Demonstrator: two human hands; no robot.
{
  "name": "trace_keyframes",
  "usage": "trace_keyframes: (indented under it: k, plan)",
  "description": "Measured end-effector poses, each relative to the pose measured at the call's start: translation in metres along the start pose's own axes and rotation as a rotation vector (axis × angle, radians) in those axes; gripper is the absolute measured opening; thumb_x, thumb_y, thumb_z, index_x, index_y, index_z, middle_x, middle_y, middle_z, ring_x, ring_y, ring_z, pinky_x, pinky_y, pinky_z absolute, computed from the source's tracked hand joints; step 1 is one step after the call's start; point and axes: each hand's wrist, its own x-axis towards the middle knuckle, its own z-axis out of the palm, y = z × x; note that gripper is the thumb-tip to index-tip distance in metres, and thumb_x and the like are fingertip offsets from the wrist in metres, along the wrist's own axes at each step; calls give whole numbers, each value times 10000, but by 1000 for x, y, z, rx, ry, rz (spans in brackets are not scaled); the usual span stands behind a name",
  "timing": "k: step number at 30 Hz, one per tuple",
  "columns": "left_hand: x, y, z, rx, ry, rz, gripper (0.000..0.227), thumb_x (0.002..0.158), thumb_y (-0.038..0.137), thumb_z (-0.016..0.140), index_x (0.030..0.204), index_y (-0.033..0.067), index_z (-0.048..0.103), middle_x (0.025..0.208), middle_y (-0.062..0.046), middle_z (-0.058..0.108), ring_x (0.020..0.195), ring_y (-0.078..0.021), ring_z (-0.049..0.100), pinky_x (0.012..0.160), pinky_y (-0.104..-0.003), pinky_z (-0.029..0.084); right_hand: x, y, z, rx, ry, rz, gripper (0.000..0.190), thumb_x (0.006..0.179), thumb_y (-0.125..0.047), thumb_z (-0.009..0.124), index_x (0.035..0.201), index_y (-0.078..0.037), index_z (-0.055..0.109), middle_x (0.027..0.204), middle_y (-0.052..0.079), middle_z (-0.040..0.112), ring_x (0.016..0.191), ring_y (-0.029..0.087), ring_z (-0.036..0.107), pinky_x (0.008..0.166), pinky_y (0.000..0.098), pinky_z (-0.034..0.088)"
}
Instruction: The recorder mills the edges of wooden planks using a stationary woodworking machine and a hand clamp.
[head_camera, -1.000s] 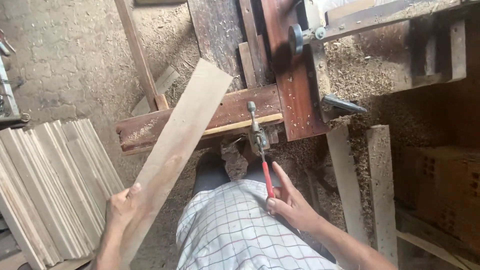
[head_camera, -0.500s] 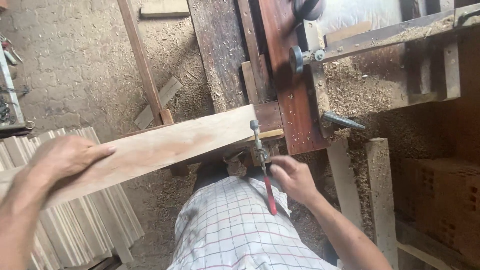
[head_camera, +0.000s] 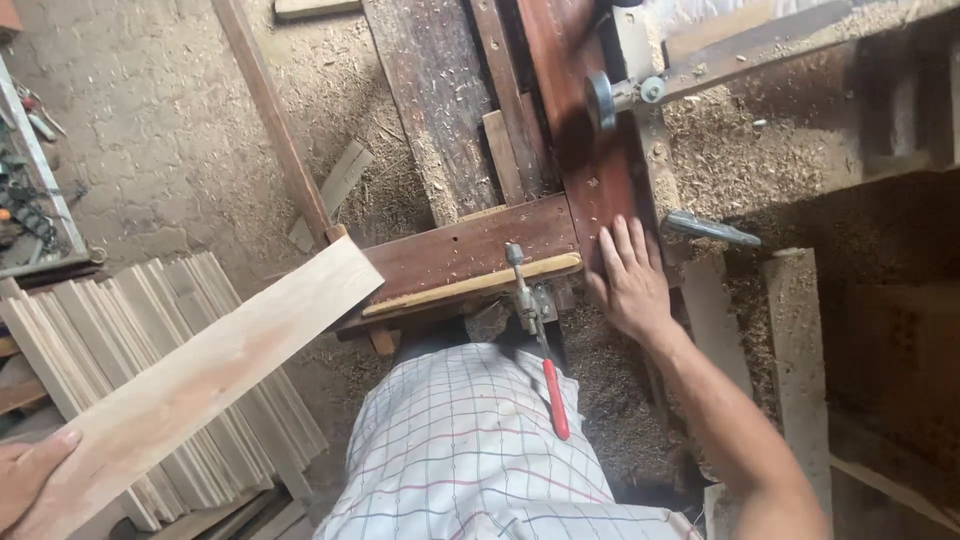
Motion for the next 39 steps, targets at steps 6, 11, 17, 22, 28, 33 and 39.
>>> trace_keyframes:
  k: [6, 11, 17, 22, 28, 33, 39]
  plan:
    - [-92, 144, 94, 458, 141, 96, 654, 943, 700, 540, 817, 118, 808, 705, -167, 726, 661, -312, 695, 659, -443, 570, -75, -104, -38, 802, -455, 713, 556, 928, -343, 615, 1432, -125, 528, 1137, 122, 705, 1008, 229, 668, 903, 376, 563]
    - [-87, 162, 163, 230, 162, 202, 759, 924, 741, 523, 710, 52, 756, 601, -173, 656, 634, -296, 633, 637, -455, 539, -69, -128, -31, 1170, -556, 774, 709, 905, -241, 691, 1528, -56, 407, 891, 37, 630, 743, 85, 563, 666, 263, 501]
    - [-104, 160, 211, -171, 133, 257, 764, 936, 723, 533, 847, -22, 675, 549, -225, 462, 586, -207, 475, 562, -416, 462, 28, -125, -28, 1108, -535, 675, 637, 942, -169, 561, 1564, -194, 428, 597, -30, 471, 451, 62, 433, 397, 285, 392]
    - [-129, 181, 235, -465, 83, 214, 827, 897, 761, 478, 647, -27, 507, 536, -37, 362, 571, -162, 375, 487, -412, 354, 158, -128, 7, 667, 129, 274, 291, 1040, -241, 602, 1237, -35, 663, 895, 174, 719, 802, 258, 716, 724, 364, 562]
    - [-116, 151, 303, -611, 66, 240, 816, 939, 759, 449, 661, -7, 495, 621, -42, 379, 655, -157, 372, 554, -394, 356, 232, -65, 104, 435, 491, 104, 582, 1096, -185, 615, 1608, -29, 384, 1611, 225, 469, 1460, 390, 511, 1247, 429, 394]
    - [-100, 145, 319, -726, 50, 222, 797, 976, 744, 454, 685, 3, 486, 662, -12, 387, 697, -141, 359, 585, -374, 331, 187, -82, 86, 98, 189, 108, 1048, 858, -374, 774, 1586, 10, 124, 1625, 333, 209, 1475, 496, 293, 1190, 510, 301]
    - [-76, 132, 341, -900, 9, 145, 789, 1010, 714, 536, 735, -24, 474, 717, -11, 352, 727, -168, 323, 599, -389, 289, 42, -128, 54, 103, -172, 492, 1121, 834, -431, 758, 1590, 24, 66, 1635, 309, 150, 1515, 436, 194, 1222, 539, 216]
